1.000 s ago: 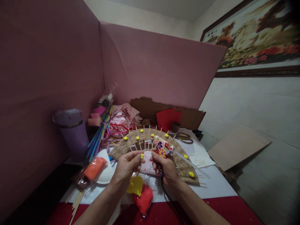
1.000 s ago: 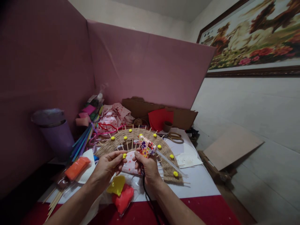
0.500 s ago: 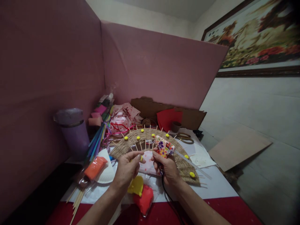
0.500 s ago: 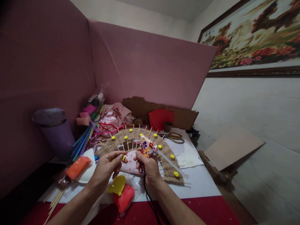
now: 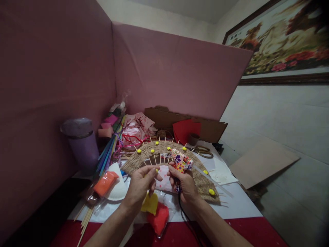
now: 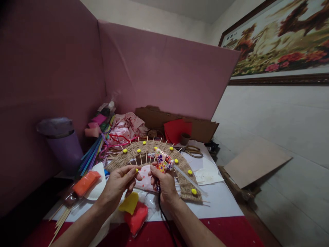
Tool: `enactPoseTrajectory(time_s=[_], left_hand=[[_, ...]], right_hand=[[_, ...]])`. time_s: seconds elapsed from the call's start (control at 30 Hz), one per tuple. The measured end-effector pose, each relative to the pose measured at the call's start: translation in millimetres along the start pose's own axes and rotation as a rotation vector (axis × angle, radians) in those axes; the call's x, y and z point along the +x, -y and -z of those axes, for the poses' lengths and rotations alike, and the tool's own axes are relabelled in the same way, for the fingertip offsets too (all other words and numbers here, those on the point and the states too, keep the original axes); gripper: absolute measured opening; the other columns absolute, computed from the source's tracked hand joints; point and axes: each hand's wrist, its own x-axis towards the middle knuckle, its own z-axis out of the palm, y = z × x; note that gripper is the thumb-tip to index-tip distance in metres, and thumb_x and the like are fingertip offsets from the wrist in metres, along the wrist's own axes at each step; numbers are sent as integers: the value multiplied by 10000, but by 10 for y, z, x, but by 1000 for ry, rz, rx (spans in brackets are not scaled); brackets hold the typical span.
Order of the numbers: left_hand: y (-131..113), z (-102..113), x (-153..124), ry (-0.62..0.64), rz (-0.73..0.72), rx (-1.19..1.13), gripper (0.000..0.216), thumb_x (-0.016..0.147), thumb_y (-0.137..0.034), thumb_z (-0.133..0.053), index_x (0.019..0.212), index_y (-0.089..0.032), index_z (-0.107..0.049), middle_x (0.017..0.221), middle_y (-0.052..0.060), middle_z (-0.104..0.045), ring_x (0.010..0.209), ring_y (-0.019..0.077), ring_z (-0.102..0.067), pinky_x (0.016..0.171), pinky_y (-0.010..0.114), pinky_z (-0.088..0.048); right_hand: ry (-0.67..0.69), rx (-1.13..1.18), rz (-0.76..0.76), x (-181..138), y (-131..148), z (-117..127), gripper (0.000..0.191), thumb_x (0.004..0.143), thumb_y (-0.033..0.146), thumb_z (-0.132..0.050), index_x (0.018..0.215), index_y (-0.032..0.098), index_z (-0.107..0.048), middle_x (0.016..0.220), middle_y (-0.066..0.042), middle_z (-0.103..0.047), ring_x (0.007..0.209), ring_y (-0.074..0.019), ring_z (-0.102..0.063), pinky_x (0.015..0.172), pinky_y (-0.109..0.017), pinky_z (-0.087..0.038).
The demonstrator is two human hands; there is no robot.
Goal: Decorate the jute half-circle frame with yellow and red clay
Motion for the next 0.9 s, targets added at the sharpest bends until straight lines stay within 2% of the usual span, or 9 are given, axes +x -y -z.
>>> enactPoseTrajectory(time_s=[0.23,0.43,0.53,0.6,0.73,0.9], left_hand=[[-23,5,-17,41,16,-30,300,712,-383,-654,818,-117,-563,652,31,-651,317,25,-380,293,147,-260],[-75,-29,-40,32,32,20,297,683,-382,-679,690,-150,-494,484,-11,-596,269,21,-318,282,137,-179],[-72,-27,-40,19,27,17,313,680,-392,-681,643,-150,-487,466,-19,-577,266,14,-300,282,137,-160],[-61,-19,-35,11,21,12,304,675,-397,-685,670,-138,-527,510,-8,-596,278,14,-318,282,141,-176],[-41,-6,-19,3,8,-5,344,677,-381,-684,874,-106,-622,636,13,-625,328,22,-379,298,151,-246],[-31,-5,-19,-4,-14,-26,388,687,-370,-672,979,-127,-596,653,-10,-606,338,25,-385,304,153,-263]], right_hand=[[7,9,11,-7,-9,7,300,674,396,-718,763,146,-576,583,21,-586,366,-44,-424,313,-145,-291],[2,26,6,2,-3,0,348,651,402,-733,845,158,-579,584,25,-601,366,-50,-438,308,-144,-287],[-12,18,-4,3,0,3,357,642,406,-738,854,163,-583,583,26,-604,360,-53,-439,304,-146,-284],[-17,14,-11,6,-5,9,352,641,403,-740,846,163,-585,582,26,-603,356,-54,-440,302,-149,-281],[-22,11,-10,12,-18,16,321,648,406,-733,779,150,-590,576,21,-596,358,-48,-435,309,-150,-285],[-26,22,-28,11,-14,8,313,643,399,-737,783,158,-594,564,32,-590,351,-46,-420,309,-153,-279]])
